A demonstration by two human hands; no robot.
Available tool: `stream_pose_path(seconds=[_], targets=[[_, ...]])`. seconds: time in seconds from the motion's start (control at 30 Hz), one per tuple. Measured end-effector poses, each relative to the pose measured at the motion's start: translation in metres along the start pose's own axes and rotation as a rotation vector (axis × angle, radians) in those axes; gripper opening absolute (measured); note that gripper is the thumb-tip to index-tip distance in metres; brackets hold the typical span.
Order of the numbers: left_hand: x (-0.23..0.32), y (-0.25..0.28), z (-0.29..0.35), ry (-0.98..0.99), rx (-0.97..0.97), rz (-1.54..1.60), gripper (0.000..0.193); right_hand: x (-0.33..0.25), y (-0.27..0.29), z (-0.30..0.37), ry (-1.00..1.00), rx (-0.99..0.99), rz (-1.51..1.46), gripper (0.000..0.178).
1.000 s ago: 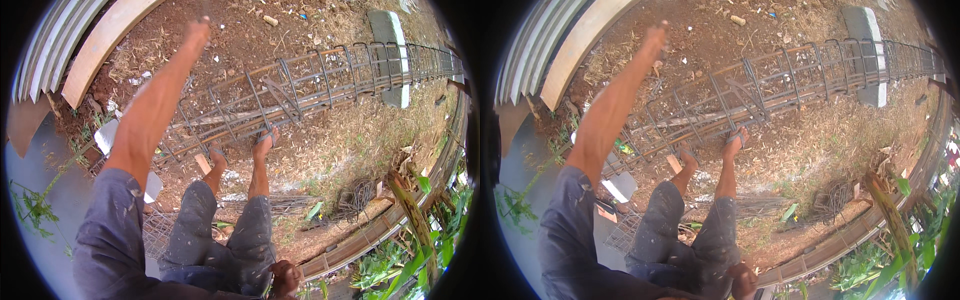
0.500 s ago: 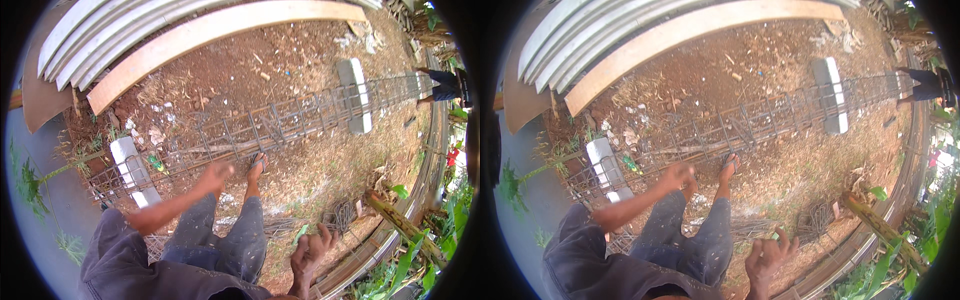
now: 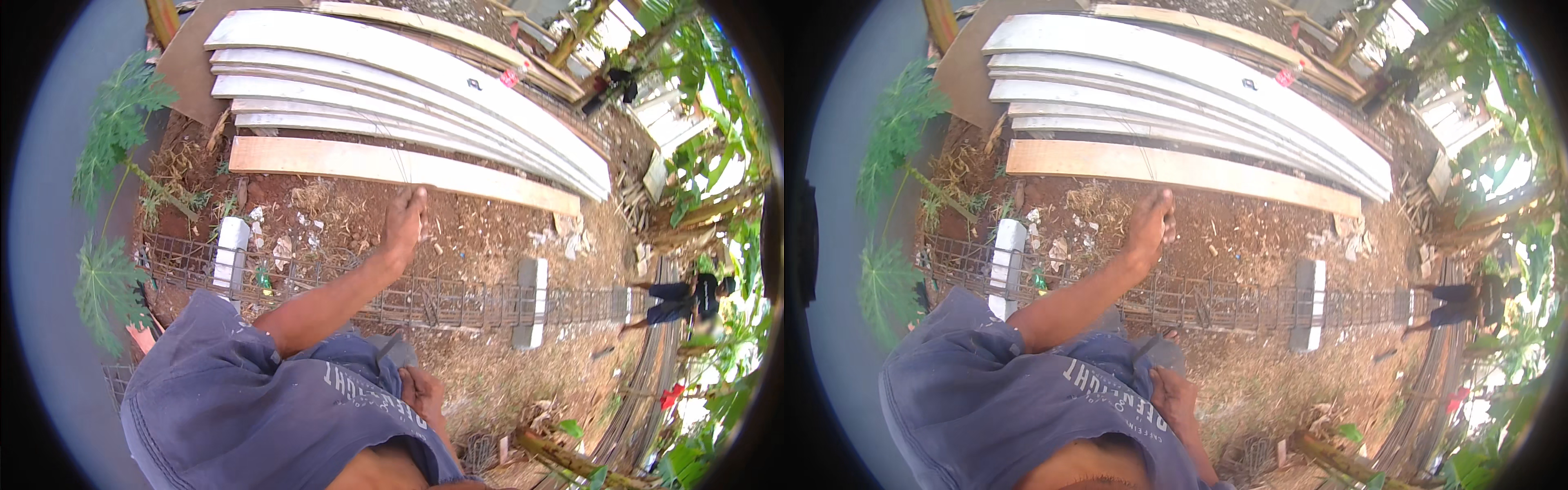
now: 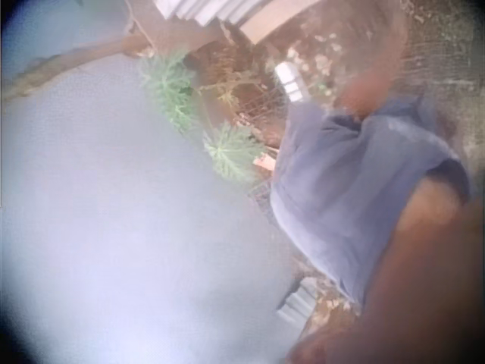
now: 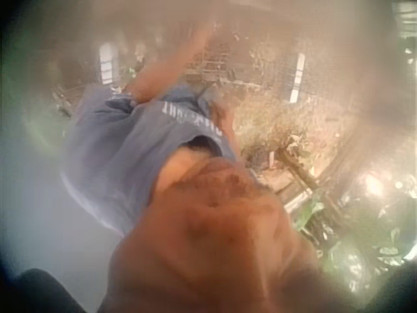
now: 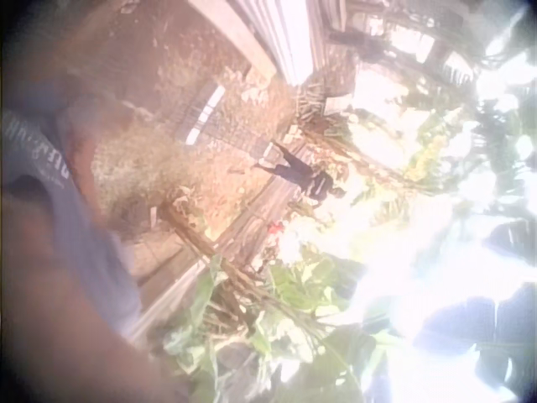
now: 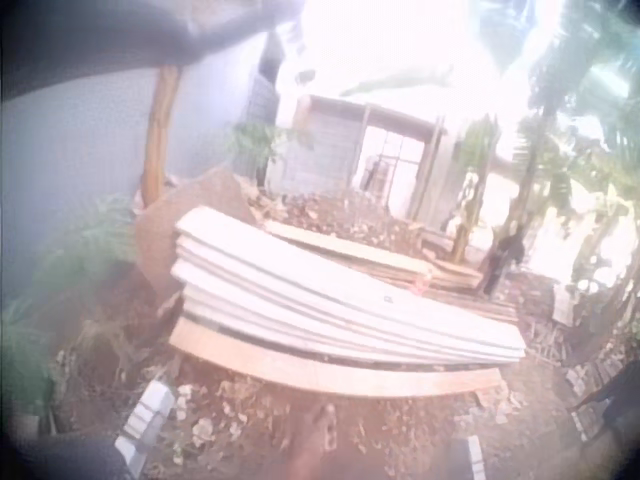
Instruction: The person assembles a rebar cage by tying intersecting steel bars together with wire. They repeatedly pick up wire, wrap it around the intersections, and twist it to secure the structure.
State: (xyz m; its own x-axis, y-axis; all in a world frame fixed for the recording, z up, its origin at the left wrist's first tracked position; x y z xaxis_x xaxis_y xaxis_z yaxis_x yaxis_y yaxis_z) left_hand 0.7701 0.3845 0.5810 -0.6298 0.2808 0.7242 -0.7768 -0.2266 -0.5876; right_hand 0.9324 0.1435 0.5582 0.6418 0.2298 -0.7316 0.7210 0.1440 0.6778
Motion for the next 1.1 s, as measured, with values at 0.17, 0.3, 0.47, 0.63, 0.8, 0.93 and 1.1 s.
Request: stream_pose_path(seconds=[0.17,0.3,0.47,0.63,0.8,0.93,1.1], targets=[[0.117,-0.001,0.025,-0.483,0.021,0.052,0.029,0.007,-0.004,0.014,0.090,0.030,-0.036,0.007],[0.148,0.001,0.040,-0.615,0.034,0.112,0.035,0.000,0.007,0.005,0.179,0.016,-0.039,0.008],[0.173,0.001,0.053,-0.762,0.066,-0.009,0.037,0.004,0.014,0.000,0.079,-0.009,-0.144,0.012],[0.146,-0.036,0.077,-0.851,0.015,-0.421,0.040,-0.011,0.021,-0.063,0.245,-0.233,-0.117,0.040],[0.104,-0.079,0.115,-0.698,-0.297,-0.683,0.032,-0.134,0.159,-0.191,0.459,0.306,-0.348,0.059],[0.096,-0.090,0.134,-0.798,-0.335,-0.874,0.024,-0.167,0.169,-0.220,0.319,0.305,-0.225,0.041],[0.107,-0.075,0.152,-0.923,-0.335,-0.826,0.033,-0.138,0.161,-0.227,0.219,0.382,-0.631,0.031]])
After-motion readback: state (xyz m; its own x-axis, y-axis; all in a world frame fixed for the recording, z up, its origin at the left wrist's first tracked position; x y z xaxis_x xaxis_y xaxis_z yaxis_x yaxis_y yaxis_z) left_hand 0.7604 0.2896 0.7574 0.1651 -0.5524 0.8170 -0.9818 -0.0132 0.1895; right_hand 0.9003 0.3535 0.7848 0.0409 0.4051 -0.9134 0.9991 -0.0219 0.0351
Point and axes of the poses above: each hand's wrist, its own z-axis away from the middle knuckle, its own y-axis out of the back of the hand, x = y × z, the point moved 9 cm from there along -z, towards the middle knuckle, and after that the axes turned 9 degrees about y, right-handed, at the moved point
